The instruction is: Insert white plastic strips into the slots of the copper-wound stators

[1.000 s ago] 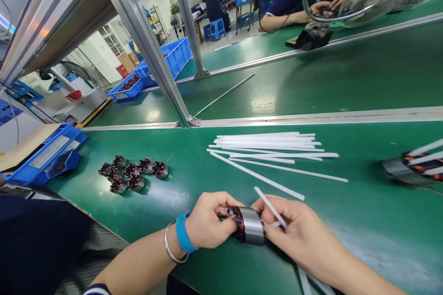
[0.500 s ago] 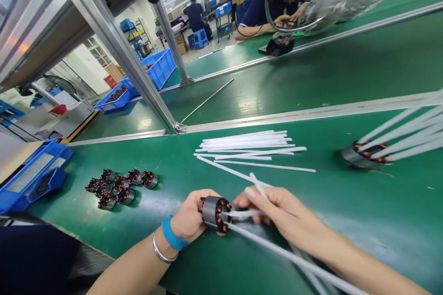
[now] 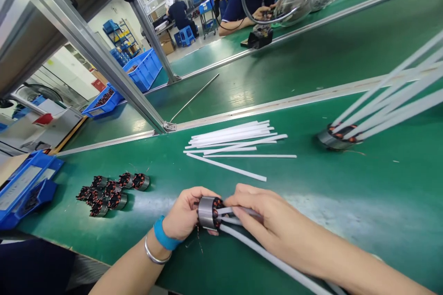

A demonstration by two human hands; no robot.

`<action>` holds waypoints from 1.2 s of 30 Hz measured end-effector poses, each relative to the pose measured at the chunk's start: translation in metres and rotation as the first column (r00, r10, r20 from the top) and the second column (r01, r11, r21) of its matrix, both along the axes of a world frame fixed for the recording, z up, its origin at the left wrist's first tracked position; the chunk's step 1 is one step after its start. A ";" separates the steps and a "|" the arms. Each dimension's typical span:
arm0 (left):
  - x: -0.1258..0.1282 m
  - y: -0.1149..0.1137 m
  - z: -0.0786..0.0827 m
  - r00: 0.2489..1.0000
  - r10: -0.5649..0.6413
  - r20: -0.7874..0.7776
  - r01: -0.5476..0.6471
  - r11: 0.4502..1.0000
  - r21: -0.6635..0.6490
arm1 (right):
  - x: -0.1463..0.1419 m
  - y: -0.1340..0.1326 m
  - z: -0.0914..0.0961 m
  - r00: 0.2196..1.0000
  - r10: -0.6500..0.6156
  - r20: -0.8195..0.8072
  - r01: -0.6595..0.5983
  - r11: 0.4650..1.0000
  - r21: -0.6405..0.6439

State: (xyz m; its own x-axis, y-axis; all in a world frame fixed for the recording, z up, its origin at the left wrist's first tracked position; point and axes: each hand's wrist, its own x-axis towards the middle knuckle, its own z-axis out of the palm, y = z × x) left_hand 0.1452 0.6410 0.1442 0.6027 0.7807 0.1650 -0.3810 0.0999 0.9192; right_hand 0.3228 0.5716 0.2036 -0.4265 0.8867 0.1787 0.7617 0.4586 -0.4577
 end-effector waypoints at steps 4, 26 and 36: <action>-0.001 -0.001 0.001 0.999 -0.019 0.044 0.021 0.999 -0.047 | 0.001 0.002 -0.001 0.983 -0.131 -0.132 0.120 0.989 -0.085; 0.004 -0.011 -0.021 0.972 0.235 -0.005 -0.205 0.860 0.468 | -0.001 0.024 -0.025 0.894 -0.119 -0.432 0.005 0.966 -0.257; 0.002 -0.014 -0.015 0.998 0.055 0.025 -0.060 0.951 0.303 | 0.012 0.019 -0.023 0.846 -0.154 -0.511 -0.051 0.930 -0.365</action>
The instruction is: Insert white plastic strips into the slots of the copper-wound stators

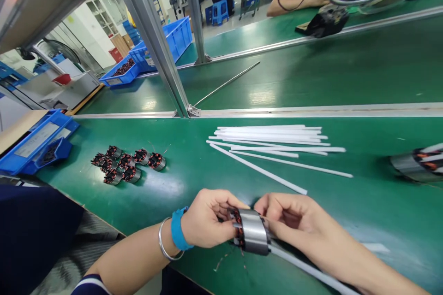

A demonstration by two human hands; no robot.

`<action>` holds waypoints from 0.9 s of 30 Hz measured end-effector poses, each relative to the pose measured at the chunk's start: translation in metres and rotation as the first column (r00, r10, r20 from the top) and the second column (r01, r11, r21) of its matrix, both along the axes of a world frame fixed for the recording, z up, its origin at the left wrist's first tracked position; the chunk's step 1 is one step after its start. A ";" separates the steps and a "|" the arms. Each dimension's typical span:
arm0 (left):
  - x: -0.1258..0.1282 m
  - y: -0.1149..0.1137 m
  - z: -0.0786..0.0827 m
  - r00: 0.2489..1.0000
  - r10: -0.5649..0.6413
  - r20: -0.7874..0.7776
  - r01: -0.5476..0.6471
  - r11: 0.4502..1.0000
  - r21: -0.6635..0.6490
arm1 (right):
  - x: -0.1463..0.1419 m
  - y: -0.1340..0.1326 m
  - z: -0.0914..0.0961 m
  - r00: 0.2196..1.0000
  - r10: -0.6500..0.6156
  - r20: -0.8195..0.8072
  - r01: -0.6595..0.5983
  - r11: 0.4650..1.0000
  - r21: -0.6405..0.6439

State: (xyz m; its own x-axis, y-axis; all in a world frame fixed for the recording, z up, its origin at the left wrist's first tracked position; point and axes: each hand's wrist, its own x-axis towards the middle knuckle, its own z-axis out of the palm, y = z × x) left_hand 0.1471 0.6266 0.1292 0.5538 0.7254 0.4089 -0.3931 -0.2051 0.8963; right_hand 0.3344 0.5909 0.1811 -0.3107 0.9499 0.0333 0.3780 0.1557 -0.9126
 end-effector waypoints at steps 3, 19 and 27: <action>-0.004 0.002 0.007 0.997 -0.070 0.013 0.070 0.997 -0.031 | 0.000 0.012 0.019 0.996 -0.041 0.079 0.034 0.996 0.086; -0.014 0.019 0.015 0.934 -0.304 0.187 0.341 0.913 -0.223 | -0.017 0.044 0.017 0.798 -0.331 0.503 -0.047 0.799 0.599; -0.007 0.023 0.011 0.971 -0.188 0.150 0.218 0.952 -0.216 | 0.022 -0.006 0.037 0.958 0.096 0.270 -0.129 0.986 0.105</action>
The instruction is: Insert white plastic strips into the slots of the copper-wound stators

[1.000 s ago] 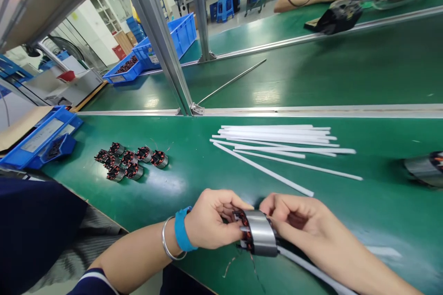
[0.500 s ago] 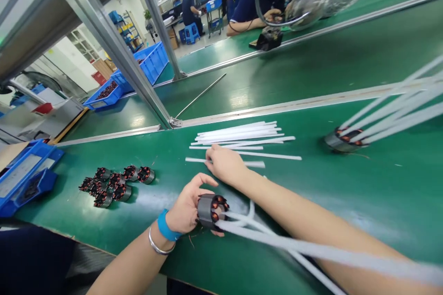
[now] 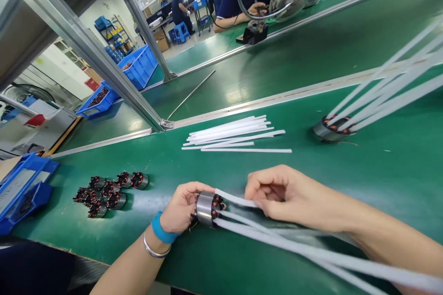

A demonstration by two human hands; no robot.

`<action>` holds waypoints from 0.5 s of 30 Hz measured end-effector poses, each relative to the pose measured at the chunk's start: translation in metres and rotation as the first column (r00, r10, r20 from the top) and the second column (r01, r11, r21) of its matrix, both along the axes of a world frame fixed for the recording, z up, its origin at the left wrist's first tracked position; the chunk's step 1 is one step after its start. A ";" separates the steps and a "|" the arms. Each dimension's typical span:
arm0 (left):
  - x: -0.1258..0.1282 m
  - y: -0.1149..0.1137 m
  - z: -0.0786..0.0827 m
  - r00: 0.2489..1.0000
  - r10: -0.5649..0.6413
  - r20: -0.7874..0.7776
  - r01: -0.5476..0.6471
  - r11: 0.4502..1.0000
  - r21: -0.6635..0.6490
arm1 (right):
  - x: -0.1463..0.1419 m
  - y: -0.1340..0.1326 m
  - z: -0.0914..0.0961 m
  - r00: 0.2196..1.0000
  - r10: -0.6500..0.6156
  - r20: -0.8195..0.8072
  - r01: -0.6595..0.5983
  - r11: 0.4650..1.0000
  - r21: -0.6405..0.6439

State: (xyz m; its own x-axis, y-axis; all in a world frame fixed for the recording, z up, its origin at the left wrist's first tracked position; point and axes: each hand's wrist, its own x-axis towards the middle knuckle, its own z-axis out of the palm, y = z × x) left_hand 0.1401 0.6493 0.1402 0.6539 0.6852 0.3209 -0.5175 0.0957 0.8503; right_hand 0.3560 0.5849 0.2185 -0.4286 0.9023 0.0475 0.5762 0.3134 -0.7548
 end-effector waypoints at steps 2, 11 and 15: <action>0.001 0.001 -0.002 0.999 0.034 -0.002 -0.033 0.999 0.043 | 0.002 -0.006 0.006 0.997 0.041 0.065 -0.041 0.999 -0.006; -0.002 0.000 0.000 0.997 -0.070 0.020 0.069 0.997 0.031 | -0.010 -0.005 -0.007 0.996 -0.083 0.026 0.082 0.995 0.056; 0.000 -0.005 -0.001 0.997 -0.078 0.014 0.076 0.994 0.084 | -0.026 0.004 -0.026 0.988 -0.125 -0.090 0.129 0.990 0.051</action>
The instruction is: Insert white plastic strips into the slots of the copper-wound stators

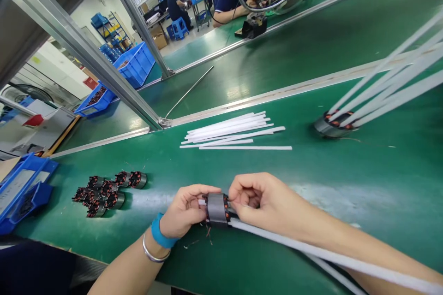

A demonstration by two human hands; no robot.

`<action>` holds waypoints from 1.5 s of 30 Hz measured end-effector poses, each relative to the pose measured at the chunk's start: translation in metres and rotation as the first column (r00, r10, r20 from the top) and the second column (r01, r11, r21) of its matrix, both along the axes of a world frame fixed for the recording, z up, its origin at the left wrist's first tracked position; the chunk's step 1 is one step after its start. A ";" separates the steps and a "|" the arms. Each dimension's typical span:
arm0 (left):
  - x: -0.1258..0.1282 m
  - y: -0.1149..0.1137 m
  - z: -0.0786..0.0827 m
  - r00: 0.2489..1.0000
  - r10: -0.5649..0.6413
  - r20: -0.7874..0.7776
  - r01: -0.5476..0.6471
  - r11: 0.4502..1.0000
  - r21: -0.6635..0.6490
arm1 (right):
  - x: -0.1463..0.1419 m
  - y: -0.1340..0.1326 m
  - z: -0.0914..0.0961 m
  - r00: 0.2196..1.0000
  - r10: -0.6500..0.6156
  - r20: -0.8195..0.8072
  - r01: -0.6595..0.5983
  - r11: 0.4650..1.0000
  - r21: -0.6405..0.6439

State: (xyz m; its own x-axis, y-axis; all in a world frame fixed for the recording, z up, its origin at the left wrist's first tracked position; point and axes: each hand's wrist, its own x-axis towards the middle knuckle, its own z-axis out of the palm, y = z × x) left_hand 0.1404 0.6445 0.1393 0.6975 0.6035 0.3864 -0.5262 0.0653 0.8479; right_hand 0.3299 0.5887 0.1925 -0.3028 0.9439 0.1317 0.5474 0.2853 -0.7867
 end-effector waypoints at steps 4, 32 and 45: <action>0.005 -0.003 -0.006 0.989 0.135 -0.061 -0.130 0.987 0.090 | 0.002 0.006 -0.012 0.999 -0.038 -0.039 0.036 0.999 -0.040; 0.003 -0.003 -0.004 0.973 0.158 -0.166 -0.150 0.987 0.060 | 0.010 0.061 0.021 0.851 -0.355 0.386 0.034 0.773 0.634; -0.004 0.006 0.000 0.995 0.012 -0.098 -0.020 0.997 -0.073 | 0.008 0.047 0.005 0.844 -0.252 0.473 -0.125 0.766 0.630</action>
